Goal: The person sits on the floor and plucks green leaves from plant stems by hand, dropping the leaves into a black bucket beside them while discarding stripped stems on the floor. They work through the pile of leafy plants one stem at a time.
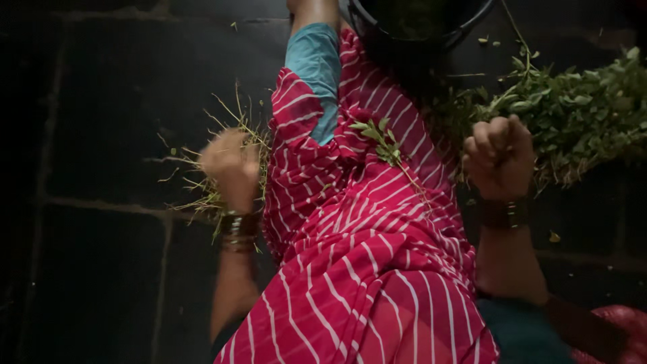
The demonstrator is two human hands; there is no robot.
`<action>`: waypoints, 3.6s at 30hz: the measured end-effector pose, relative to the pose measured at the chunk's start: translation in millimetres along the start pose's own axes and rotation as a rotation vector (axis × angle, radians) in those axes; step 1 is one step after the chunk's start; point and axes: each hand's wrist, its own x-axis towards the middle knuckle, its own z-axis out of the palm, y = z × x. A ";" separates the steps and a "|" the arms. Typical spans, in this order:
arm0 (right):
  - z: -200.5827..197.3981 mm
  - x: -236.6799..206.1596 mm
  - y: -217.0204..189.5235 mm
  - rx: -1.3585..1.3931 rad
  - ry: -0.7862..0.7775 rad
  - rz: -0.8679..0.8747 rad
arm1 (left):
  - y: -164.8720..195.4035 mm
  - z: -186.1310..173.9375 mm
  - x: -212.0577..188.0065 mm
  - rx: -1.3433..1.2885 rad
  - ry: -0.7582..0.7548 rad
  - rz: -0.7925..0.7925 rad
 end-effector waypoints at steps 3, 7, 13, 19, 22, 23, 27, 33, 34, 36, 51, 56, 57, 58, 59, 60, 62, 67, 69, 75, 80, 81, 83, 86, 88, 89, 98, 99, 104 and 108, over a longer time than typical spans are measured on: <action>-10.8 -9.8 2.8 0.042 0.007 -0.022 | 82.8 37.0 -2.5 -0.149 -0.136 0.478; 2.6 5.3 0.1 0.039 0.190 0.016 | 180.4 60.2 -7.7 -0.285 -0.285 0.978; 46.5 70.2 -52.3 -0.126 0.242 -0.351 | 207.9 59.8 13.5 -0.246 -0.467 1.105; 13.4 246.8 -63.1 -0.736 0.335 -0.831 | 181.3 28.7 24.3 -0.439 -0.082 0.763; -15.9 304.2 -37.3 -1.336 0.404 -0.478 | 153.7 -2.6 30.7 -0.504 0.098 0.434; -21.4 302.6 -25.1 -1.626 0.347 -0.706 | 139.1 -17.4 31.5 -0.525 0.130 0.388; -27.9 275.7 14.5 -2.146 0.065 -0.251 | 92.6 -59.1 39.7 -0.536 0.320 0.012; -12.8 254.7 25.5 -2.390 -0.174 -0.150 | 61.7 -89.4 48.0 -0.958 0.482 -0.363; -13.5 252.2 23.9 -2.397 -0.250 -0.192 | 62.2 -92.1 47.5 -1.048 0.511 -0.380; -12.9 246.9 20.2 -2.529 -0.111 -0.216 | 65.9 -96.8 46.5 -1.040 0.505 -0.378; 133.4 154.1 -18.9 -2.137 -0.284 -0.795 | 77.2 -141.0 62.6 -1.252 0.436 -0.407; 173.1 53.9 25.2 -2.121 -0.734 -0.664 | 104.8 -159.5 89.1 -1.373 0.313 -0.241; 177.4 37.0 28.5 -2.097 -0.773 -0.622 | 110.4 -161.4 97.0 -1.420 0.286 -0.219; 180.2 26.0 30.4 -2.074 -0.810 -0.576 | 116.4 -161.1 105.6 -1.468 0.257 -0.198; 181.4 18.6 31.9 -2.056 -0.825 -0.499 | 122.2 -158.6 114.7 -1.451 0.199 -0.182; 180.8 13.4 32.0 -2.039 -0.837 -0.422 | 128.7 -153.1 124.4 -1.437 0.139 -0.166; 176.2 12.8 30.2 -1.980 -0.849 -0.253 | 143.8 -134.4 147.7 -1.454 -0.019 -0.121; 164.5 55.0 -4.5 -1.351 -0.702 0.035 | 188.9 -66.4 205.7 -1.523 -0.397 0.055; 169.3 80.7 -29.5 -1.441 -0.403 -0.041 | 203.7 -42.2 220.1 -1.524 -0.505 -0.005; 195.8 164.3 -41.5 -1.146 0.015 -0.214 | 208.6 -2.9 231.5 -1.560 -0.636 -0.102; 187.3 191.6 4.6 -0.805 -0.043 0.108 | 190.8 6.9 220.3 -1.721 -0.654 -0.222; 183.5 194.9 13.6 -0.750 -0.055 0.153 | 188.3 8.2 218.5 -1.706 -0.641 -0.236; 175.1 198.5 25.1 -0.732 -0.090 0.159 | 185.9 11.6 215.9 -1.686 -0.597 -0.210; 163.2 195.9 31.7 -0.993 -0.126 -0.027 | 187.8 20.2 212.6 -1.679 -0.569 -0.170; 158.2 192.5 34.5 -1.365 -0.130 -0.251 | 191.5 29.1 209.5 -1.672 -0.538 -0.131; 156.6 190.5 36.4 -1.442 -0.099 -0.300 | 193.3 34.3 208.1 -1.662 -0.509 -0.107; 160.5 186.6 50.5 -1.650 -0.153 -0.610 | 198.9 71.6 212.7 -1.515 -0.166 -0.170; 162.7 187.2 48.7 -1.647 -0.176 -0.631 | 200.3 71.7 213.0 -1.530 -0.142 -0.162; 172.4 180.2 39.3 -1.591 -0.313 -0.717 | 199.1 54.3 222.6 -1.367 -0.154 -0.160; 167.5 162.2 47.6 -1.555 -0.580 -0.746 | 161.2 26.8 252.5 -1.404 0.211 -0.530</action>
